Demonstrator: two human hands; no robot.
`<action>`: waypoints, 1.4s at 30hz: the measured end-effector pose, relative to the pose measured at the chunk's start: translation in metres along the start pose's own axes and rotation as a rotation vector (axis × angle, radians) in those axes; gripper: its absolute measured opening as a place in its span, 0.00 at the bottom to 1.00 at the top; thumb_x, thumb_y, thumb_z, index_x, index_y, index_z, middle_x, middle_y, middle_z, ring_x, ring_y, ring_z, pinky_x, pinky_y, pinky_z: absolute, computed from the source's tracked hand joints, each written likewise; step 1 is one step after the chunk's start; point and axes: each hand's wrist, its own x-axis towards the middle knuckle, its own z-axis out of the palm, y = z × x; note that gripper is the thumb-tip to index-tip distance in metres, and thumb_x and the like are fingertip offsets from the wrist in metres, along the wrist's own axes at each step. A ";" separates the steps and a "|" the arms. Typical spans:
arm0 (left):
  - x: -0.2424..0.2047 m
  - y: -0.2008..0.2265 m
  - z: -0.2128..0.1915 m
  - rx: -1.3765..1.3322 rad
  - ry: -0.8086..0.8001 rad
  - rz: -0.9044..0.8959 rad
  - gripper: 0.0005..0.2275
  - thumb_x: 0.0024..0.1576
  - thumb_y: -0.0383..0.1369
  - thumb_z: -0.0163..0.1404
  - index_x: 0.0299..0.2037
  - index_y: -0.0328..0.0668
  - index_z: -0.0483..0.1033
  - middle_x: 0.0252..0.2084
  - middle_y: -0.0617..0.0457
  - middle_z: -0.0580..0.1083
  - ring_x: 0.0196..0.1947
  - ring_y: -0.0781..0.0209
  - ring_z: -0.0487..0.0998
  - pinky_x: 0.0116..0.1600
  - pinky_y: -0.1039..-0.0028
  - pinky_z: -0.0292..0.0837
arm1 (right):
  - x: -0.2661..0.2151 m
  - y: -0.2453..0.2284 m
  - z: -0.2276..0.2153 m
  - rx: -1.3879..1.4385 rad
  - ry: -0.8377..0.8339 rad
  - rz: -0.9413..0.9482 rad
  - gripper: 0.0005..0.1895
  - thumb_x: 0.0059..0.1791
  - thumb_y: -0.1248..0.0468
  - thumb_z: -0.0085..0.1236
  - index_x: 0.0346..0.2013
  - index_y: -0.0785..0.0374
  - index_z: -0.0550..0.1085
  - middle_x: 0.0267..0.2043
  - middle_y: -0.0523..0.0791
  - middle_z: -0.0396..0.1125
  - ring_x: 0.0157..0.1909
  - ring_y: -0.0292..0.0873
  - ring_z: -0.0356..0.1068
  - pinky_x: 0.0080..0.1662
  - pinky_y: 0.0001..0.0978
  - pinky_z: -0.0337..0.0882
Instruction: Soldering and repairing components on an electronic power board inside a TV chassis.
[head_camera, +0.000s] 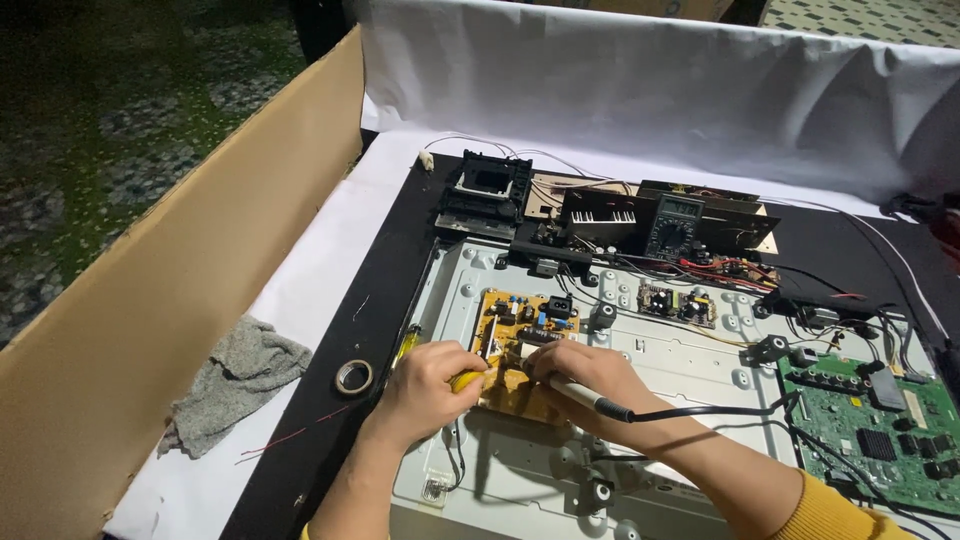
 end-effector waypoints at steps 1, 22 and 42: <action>0.000 0.000 0.000 0.000 0.000 -0.001 0.03 0.50 0.29 0.59 0.32 0.47 0.84 0.23 0.51 0.77 0.25 0.49 0.80 0.32 0.66 0.75 | 0.000 0.001 0.000 0.000 -0.001 0.000 0.06 0.44 0.68 0.65 0.34 0.57 0.76 0.36 0.48 0.77 0.35 0.55 0.80 0.34 0.42 0.79; -0.001 -0.001 0.000 -0.008 0.010 0.011 0.02 0.50 0.28 0.59 0.32 0.45 0.83 0.23 0.50 0.77 0.24 0.49 0.79 0.31 0.66 0.74 | -0.002 0.003 0.003 -0.017 0.017 -0.024 0.08 0.43 0.66 0.67 0.34 0.57 0.76 0.36 0.45 0.77 0.33 0.50 0.80 0.32 0.38 0.79; -0.002 -0.001 -0.008 -0.143 0.044 0.030 0.04 0.47 0.26 0.59 0.31 0.46 0.83 0.21 0.51 0.75 0.23 0.48 0.78 0.31 0.67 0.74 | -0.016 0.019 0.003 0.099 0.096 -0.130 0.05 0.43 0.69 0.65 0.32 0.60 0.77 0.34 0.50 0.77 0.33 0.54 0.80 0.33 0.38 0.79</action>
